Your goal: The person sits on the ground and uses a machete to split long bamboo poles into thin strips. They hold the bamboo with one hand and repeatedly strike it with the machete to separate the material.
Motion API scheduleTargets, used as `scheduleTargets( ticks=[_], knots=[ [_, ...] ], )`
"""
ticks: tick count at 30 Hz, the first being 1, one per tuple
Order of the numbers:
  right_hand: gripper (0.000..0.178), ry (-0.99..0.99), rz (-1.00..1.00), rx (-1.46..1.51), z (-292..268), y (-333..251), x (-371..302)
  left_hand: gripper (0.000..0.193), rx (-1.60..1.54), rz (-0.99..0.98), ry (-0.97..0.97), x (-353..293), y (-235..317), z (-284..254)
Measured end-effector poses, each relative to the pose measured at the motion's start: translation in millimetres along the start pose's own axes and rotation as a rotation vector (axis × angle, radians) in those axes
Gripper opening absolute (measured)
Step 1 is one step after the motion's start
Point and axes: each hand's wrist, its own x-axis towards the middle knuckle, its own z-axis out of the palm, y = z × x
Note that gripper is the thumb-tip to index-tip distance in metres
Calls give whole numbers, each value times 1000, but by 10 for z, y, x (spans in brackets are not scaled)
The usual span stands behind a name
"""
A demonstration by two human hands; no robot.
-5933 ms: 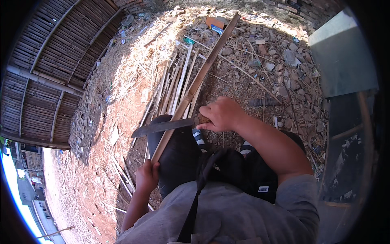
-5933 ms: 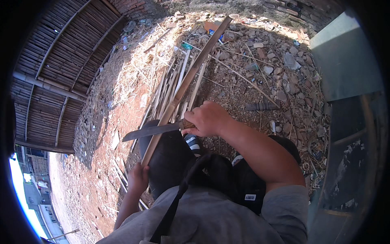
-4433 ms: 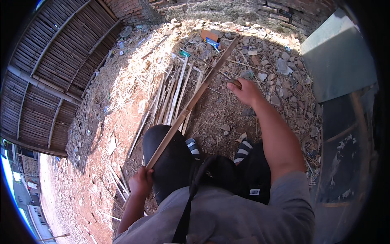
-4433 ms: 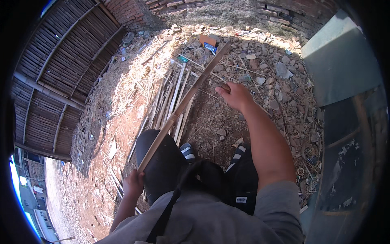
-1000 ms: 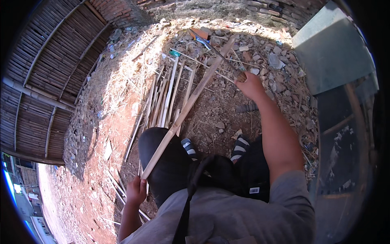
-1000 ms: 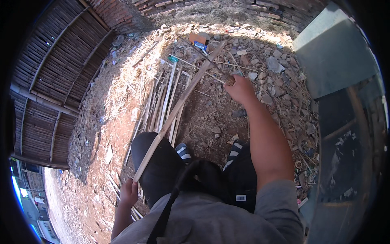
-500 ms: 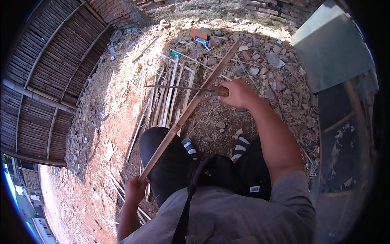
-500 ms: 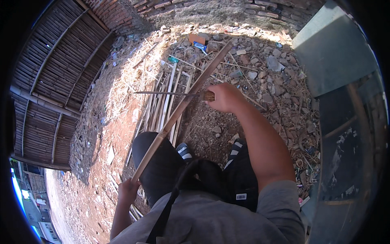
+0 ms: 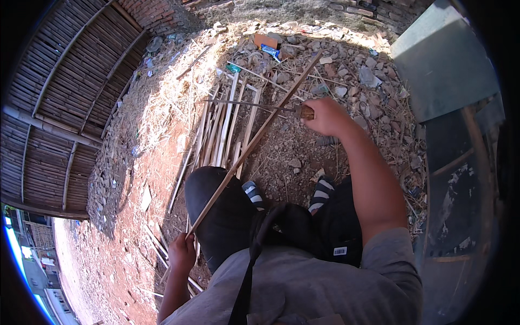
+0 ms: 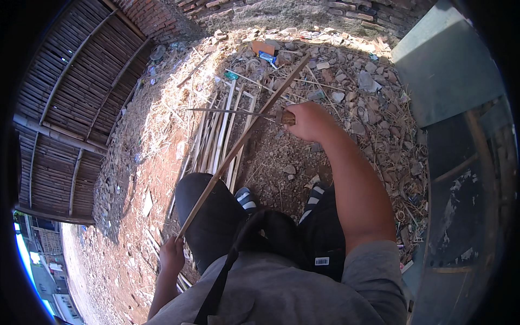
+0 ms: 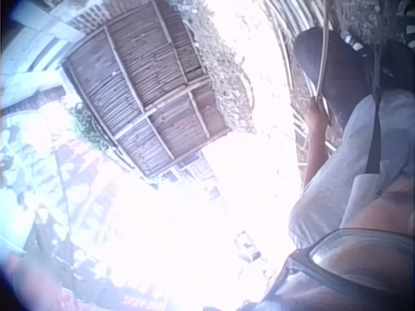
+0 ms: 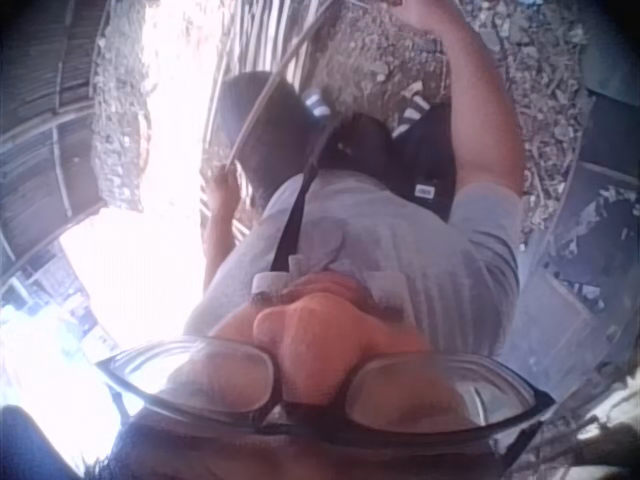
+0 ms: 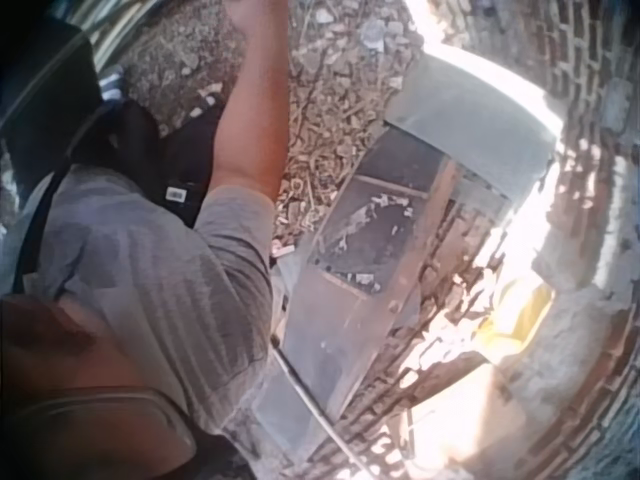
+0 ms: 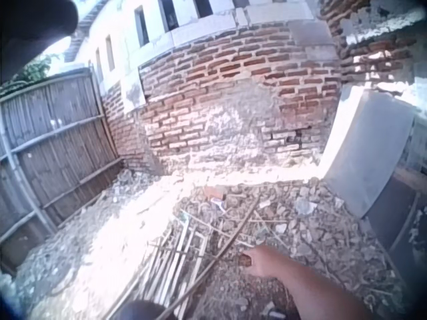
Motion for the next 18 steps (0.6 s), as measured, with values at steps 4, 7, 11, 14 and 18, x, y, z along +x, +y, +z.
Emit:
scheduleTargets(
  ticks=[4, 7, 11, 14, 18],
  knots=[
    [30, 2, 34, -39, -52, -126, -6, 21, 70, -38, 20, -35, -8, 101],
    [32, -33, -159, -149, 27, -339, -61, 19, 90, -26, 90, -75, -84, 192],
    [32, 58, 129, 144, 109, 147, 120, 20, 137, -31, 145, -69, -128, 212],
    [34, 118, 155, 63, 74, 204, 142, 20, 144, -72, 116, -60, -35, 121],
    [37, 35, -120, -140, 188, -281, 6, 21, 155, -44, 122, -101, -114, 141]
  ],
)
